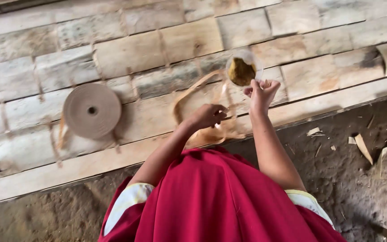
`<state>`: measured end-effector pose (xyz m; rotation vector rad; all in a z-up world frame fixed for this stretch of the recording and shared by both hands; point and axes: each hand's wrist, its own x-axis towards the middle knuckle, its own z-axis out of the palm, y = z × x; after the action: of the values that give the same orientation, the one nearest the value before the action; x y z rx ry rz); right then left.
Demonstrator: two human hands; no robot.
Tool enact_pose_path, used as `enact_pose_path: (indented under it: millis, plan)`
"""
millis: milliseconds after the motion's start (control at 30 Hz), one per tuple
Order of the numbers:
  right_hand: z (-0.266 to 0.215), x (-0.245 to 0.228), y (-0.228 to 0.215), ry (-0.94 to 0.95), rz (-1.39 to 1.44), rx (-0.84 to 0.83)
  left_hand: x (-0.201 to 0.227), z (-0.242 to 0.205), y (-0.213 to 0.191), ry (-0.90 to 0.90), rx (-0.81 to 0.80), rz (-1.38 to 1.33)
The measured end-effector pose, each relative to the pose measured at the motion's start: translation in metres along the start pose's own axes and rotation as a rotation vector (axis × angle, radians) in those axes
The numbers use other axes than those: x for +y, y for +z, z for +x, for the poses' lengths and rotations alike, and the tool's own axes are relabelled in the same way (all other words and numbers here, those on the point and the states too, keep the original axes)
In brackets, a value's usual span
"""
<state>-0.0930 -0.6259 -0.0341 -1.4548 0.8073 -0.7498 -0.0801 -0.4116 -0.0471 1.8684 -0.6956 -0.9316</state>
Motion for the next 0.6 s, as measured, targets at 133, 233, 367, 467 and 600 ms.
enact_pose_path:
  millis: [133,233,367,467,600]
  plan:
    - [0.075,0.05,-0.051,-0.005,-0.046,0.057,0.026,0.057,0.035,-0.092,-0.049,0.006]
    - [0.085,0.035,-0.076,0.056,-0.131,0.027,0.046,0.067,0.041,-0.177,-0.105,-0.015]
    - [0.111,0.001,-0.097,-0.148,-0.331,-0.063,0.054,0.077,0.039,-0.212,-0.045,-0.307]
    - [0.143,0.001,-0.106,-0.206,-0.29,-0.112,0.068,0.075,0.023,-0.204,0.002,-0.451]
    - [0.2,0.013,-0.103,-0.604,-0.584,-0.101,0.076,0.089,0.004,-0.201,0.069,-0.561]
